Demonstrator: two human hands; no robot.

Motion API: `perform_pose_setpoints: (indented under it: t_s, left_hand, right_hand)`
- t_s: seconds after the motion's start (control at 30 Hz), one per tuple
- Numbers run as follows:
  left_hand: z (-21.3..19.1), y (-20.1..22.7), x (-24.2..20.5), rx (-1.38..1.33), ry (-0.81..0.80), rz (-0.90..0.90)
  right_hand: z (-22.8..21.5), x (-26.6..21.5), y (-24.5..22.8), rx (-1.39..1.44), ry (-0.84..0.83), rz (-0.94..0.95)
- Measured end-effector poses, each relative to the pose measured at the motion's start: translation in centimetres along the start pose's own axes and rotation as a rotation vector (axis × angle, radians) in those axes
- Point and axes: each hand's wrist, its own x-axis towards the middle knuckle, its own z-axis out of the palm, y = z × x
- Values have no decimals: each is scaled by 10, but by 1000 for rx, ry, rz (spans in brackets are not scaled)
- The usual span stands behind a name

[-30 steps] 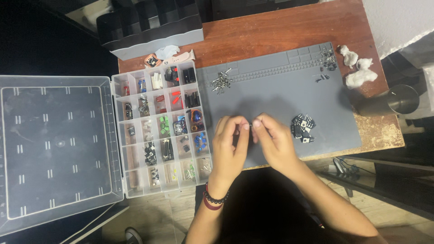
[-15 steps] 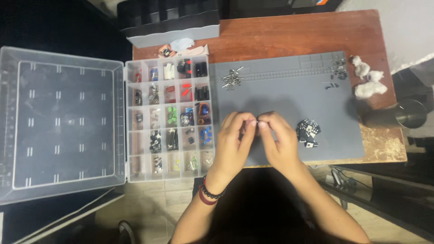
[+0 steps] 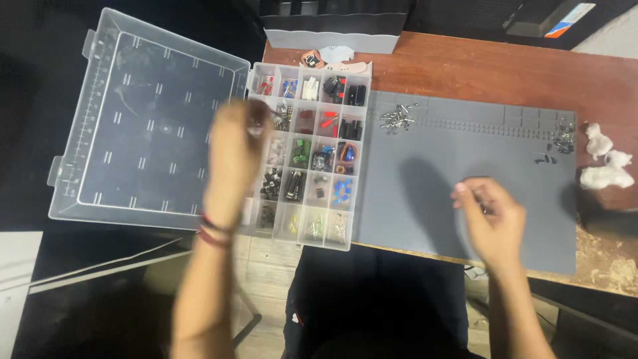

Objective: The person picks small metallic components from a compartmentalized organizer and a gray mat, then connects them by hand. They repeatedly place assembled pieces back onto the mat while continuing to select and join additional parts.

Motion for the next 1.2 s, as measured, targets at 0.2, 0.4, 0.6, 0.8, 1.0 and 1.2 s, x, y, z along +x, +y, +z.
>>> perform_pose_setpoints:
  t_s: [0.2,0.4,0.6,0.8,1.0,1.2]
  left_hand:
    - [26,-77,36,146,-188,-32]
    - [75,-112,28,636,-370,-105]
    - [18,-53,5,738,-303,-200]
    - [11,32,-42,327,-38,-32]
    - [53,104,-65,-116,-222,-275]
    - [65,152,-54,-293,-277,-197]
  right_hand:
    - [-20,2,24,-19,113,57]
    - [-37,0,45,-28,130,122]
    - [-53,5,60,-100,265,154]
    - [-84,30,114,-385,432,-107]
    - [-87,63,143,-483,353,-287]
    - [-85,73,145,-417,240,-219]
